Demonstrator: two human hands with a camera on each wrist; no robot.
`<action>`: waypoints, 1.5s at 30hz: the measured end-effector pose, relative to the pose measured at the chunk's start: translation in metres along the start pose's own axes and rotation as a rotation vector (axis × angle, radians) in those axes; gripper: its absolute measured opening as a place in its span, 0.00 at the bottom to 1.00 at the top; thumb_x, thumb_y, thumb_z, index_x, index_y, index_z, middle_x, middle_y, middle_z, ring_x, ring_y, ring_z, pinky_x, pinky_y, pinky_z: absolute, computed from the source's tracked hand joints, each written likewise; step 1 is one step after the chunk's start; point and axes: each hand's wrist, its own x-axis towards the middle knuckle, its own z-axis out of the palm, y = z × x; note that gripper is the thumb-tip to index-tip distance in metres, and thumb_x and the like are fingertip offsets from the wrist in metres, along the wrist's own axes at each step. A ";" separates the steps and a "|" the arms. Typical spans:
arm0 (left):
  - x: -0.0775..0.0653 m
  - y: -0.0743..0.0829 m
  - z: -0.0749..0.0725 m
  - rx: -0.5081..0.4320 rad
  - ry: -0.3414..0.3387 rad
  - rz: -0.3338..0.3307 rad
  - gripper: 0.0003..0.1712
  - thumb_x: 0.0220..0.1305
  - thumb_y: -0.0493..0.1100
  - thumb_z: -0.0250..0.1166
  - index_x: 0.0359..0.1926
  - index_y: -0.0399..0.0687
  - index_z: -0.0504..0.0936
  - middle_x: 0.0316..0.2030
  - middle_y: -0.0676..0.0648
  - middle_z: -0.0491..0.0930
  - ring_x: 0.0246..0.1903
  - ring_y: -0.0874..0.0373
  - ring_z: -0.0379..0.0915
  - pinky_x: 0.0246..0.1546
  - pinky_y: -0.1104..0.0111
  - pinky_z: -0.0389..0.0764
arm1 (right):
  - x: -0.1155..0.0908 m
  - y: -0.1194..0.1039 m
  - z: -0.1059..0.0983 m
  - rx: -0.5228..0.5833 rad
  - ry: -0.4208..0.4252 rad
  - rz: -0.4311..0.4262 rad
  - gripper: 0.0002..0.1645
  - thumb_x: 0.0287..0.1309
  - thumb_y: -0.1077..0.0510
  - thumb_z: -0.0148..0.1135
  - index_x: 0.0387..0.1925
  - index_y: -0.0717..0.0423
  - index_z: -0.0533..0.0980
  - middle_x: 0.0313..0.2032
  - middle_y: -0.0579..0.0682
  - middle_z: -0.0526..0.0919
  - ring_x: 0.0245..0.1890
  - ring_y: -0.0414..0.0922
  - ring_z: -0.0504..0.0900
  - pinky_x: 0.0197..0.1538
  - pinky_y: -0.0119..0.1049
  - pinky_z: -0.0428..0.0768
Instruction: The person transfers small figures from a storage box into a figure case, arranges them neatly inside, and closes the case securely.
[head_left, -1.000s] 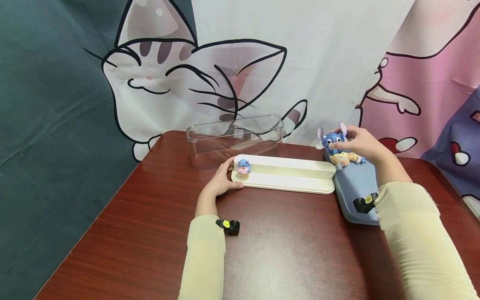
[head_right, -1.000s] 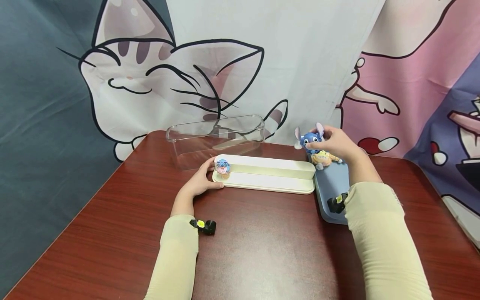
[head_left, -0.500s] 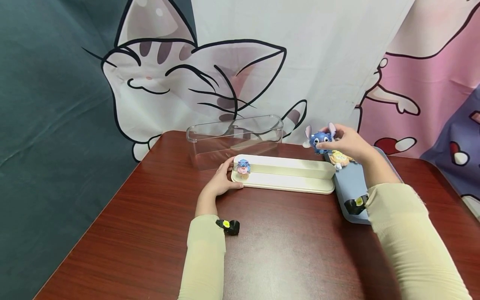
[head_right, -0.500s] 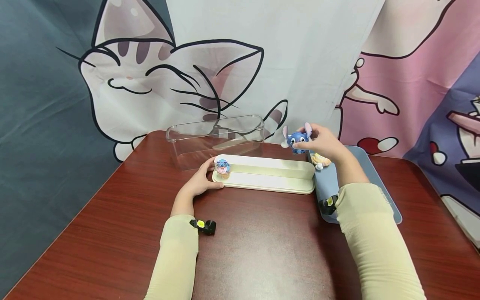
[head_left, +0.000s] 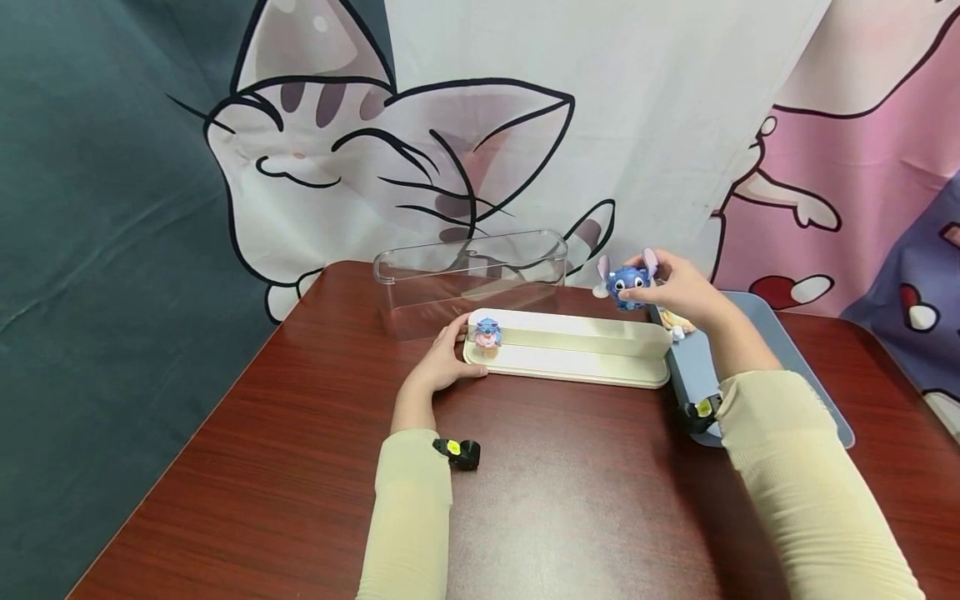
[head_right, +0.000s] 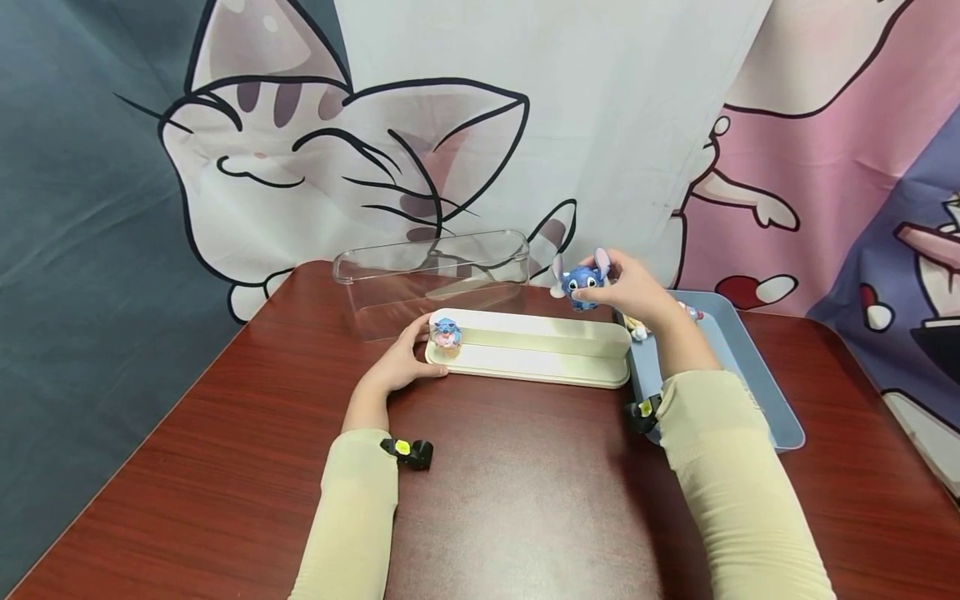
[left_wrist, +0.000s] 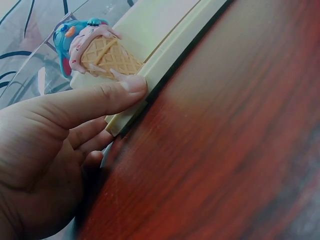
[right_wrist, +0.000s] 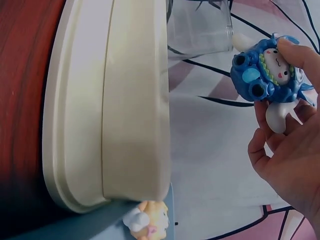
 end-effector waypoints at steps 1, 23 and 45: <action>0.000 0.000 0.000 0.000 0.001 0.000 0.59 0.41 0.38 0.77 0.70 0.54 0.51 0.60 0.43 0.61 0.60 0.51 0.57 0.62 0.58 0.57 | 0.000 0.000 0.001 0.016 0.005 -0.003 0.29 0.51 0.54 0.68 0.52 0.60 0.69 0.48 0.58 0.73 0.48 0.49 0.69 0.49 0.44 0.67; 0.001 0.002 0.000 -0.020 0.005 0.001 0.58 0.41 0.36 0.77 0.70 0.53 0.52 0.60 0.42 0.61 0.60 0.50 0.58 0.61 0.59 0.57 | 0.004 -0.005 0.021 0.136 0.031 -0.001 0.27 0.47 0.59 0.71 0.48 0.61 0.69 0.40 0.54 0.76 0.38 0.39 0.76 0.39 0.28 0.76; 0.001 0.002 -0.001 -0.022 -0.001 -0.009 0.58 0.41 0.37 0.77 0.70 0.53 0.52 0.60 0.42 0.61 0.60 0.50 0.58 0.62 0.59 0.57 | 0.007 -0.016 0.042 0.102 -0.004 -0.044 0.27 0.43 0.58 0.74 0.45 0.61 0.72 0.41 0.54 0.76 0.39 0.42 0.74 0.39 0.30 0.75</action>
